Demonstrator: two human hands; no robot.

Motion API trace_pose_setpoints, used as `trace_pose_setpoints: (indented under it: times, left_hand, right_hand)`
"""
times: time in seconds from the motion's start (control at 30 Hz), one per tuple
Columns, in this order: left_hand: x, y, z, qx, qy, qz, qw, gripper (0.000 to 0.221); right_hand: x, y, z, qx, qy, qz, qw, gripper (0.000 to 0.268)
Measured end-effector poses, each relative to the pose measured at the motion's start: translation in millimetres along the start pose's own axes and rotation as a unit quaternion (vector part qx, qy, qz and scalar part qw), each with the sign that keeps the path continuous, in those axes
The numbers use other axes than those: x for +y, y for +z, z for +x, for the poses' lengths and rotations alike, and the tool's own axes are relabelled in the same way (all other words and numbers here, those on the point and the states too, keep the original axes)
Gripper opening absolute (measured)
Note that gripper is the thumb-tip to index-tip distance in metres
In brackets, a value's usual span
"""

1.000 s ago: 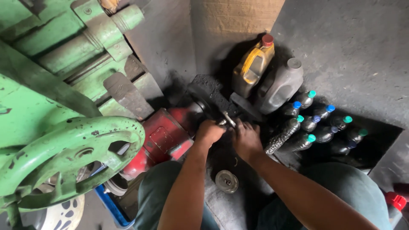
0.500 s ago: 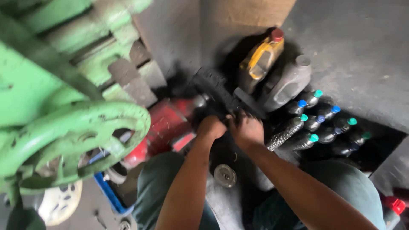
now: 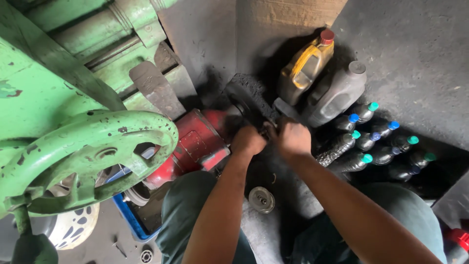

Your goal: Using a mechanical grinder to smooth and shape a motorcycle crankshaft part.

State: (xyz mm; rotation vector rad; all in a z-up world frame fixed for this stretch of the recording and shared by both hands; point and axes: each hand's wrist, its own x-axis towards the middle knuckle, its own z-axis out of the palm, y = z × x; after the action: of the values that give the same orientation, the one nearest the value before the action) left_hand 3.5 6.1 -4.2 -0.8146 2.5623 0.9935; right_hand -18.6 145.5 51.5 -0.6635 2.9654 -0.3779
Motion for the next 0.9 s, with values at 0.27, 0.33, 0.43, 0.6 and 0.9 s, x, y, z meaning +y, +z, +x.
trace_pose_setpoints:
  times: [0.27,0.33,0.43,0.6,0.9]
  left_hand:
    - [-2,-5,3,0.025,0.081,0.012,0.996,0.040]
    - [2,-10,-3,0.021,0.072,0.013,0.997,0.040]
    - [4,-10,-5,0.024,0.060,0.015,0.998,0.038]
    - [3,-9,-9,0.047,0.042,0.009,0.998,0.035]
    - [6,-11,-17,0.037,0.017,0.043,0.998,0.026]
  right_hand:
    - [26,32,-24,0.068,-0.052,0.224,0.971,0.039]
    - [34,51,-17,0.094,-0.067,0.184,0.976,0.035]
    - [22,37,-9,0.124,-0.075,0.122,0.982,0.030]
    - [5,11,-5,0.111,-0.018,0.073,0.991,0.036]
    - [27,26,8,-0.009,0.012,0.105,0.994,0.039]
